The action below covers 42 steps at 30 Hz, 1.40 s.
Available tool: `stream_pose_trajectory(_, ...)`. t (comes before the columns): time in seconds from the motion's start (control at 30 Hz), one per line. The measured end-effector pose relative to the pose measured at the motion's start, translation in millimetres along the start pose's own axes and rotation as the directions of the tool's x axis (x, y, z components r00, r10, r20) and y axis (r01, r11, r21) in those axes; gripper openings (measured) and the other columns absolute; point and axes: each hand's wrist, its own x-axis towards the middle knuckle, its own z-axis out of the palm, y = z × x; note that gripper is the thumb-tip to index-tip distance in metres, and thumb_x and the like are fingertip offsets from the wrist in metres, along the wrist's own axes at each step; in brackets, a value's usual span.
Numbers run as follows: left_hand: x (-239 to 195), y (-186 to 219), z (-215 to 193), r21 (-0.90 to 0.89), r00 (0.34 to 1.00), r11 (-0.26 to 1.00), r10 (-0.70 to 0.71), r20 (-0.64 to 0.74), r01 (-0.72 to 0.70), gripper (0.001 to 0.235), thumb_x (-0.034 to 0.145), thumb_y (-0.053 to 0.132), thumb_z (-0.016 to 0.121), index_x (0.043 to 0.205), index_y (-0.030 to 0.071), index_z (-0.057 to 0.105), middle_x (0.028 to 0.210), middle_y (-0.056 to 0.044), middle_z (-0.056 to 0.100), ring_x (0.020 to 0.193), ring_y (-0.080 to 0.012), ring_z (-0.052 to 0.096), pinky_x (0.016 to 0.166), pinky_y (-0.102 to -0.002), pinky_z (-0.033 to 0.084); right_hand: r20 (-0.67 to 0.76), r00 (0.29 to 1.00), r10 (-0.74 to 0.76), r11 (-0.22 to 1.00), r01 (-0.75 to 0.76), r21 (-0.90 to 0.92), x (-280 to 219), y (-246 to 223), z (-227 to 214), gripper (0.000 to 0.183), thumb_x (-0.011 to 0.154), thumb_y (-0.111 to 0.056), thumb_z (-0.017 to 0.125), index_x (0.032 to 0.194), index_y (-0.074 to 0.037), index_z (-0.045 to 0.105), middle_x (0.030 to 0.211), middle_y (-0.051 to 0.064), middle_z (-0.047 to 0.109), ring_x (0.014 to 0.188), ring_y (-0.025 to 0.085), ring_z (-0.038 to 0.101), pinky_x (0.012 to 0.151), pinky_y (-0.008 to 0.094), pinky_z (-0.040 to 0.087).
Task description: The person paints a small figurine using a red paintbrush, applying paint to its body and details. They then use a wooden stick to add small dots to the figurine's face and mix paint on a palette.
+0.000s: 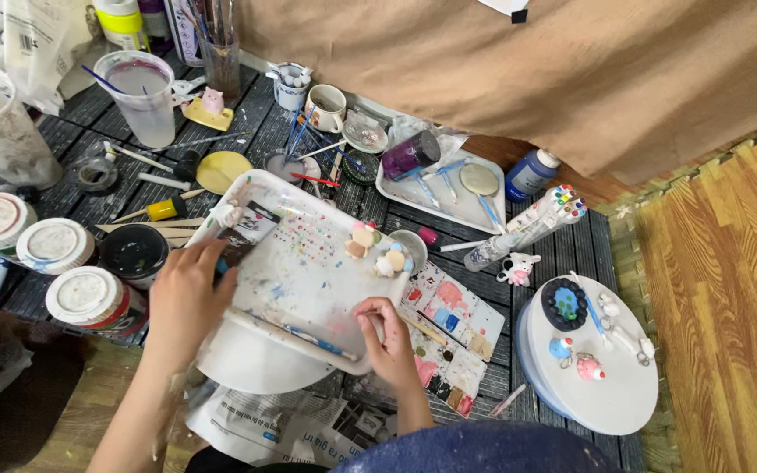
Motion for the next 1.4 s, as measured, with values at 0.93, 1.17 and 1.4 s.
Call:
stream_pose_trajectory(0.93,105,10,52,-0.138,0.981,0.974,0.190,0.041,-0.182,0.016,0.102,0.023,0.061,0.111,0.012,0.070,0.091,-0.008,0.072,0.092,-0.0293,0.068,0.116,-0.062,0.025,-0.008,0.990,-0.137,0.919,0.124,-0.375,18,-13,8,0.011,0.094,-0.011,0.071,0.104,-0.007,0.067,0.099,0.006,0.070,0.092,0.019,0.068,0.086,0.033,0.054)
stream_pose_trajectory(1.17,103,31,8,-0.226,0.944,0.917,0.327,-0.050,-0.329,0.014,0.099,0.021,0.066,0.109,0.015,0.073,0.091,-0.006,0.074,0.094,-0.0268,0.069,0.105,-0.052,0.037,-0.157,0.967,-0.200,0.959,0.160,-0.235,58,-2,2,0.037,0.095,-0.015,0.069,0.128,-0.007,0.053,0.128,0.006,0.062,0.112,0.016,0.063,0.091,0.032,0.053)
stream_pose_trajectory(1.4,97,54,-4,-0.296,0.911,0.864,0.403,-0.081,-0.408,0.013,0.091,0.020,0.072,0.099,0.011,0.078,0.092,-0.007,0.076,0.093,-0.0271,0.069,0.093,-0.045,0.043,0.247,0.969,-0.004,0.984,-0.040,0.173,97,41,-3,0.018,0.103,-0.008,0.069,0.120,0.000,0.065,0.110,0.007,0.069,0.101,0.014,0.065,0.089,0.029,0.053)
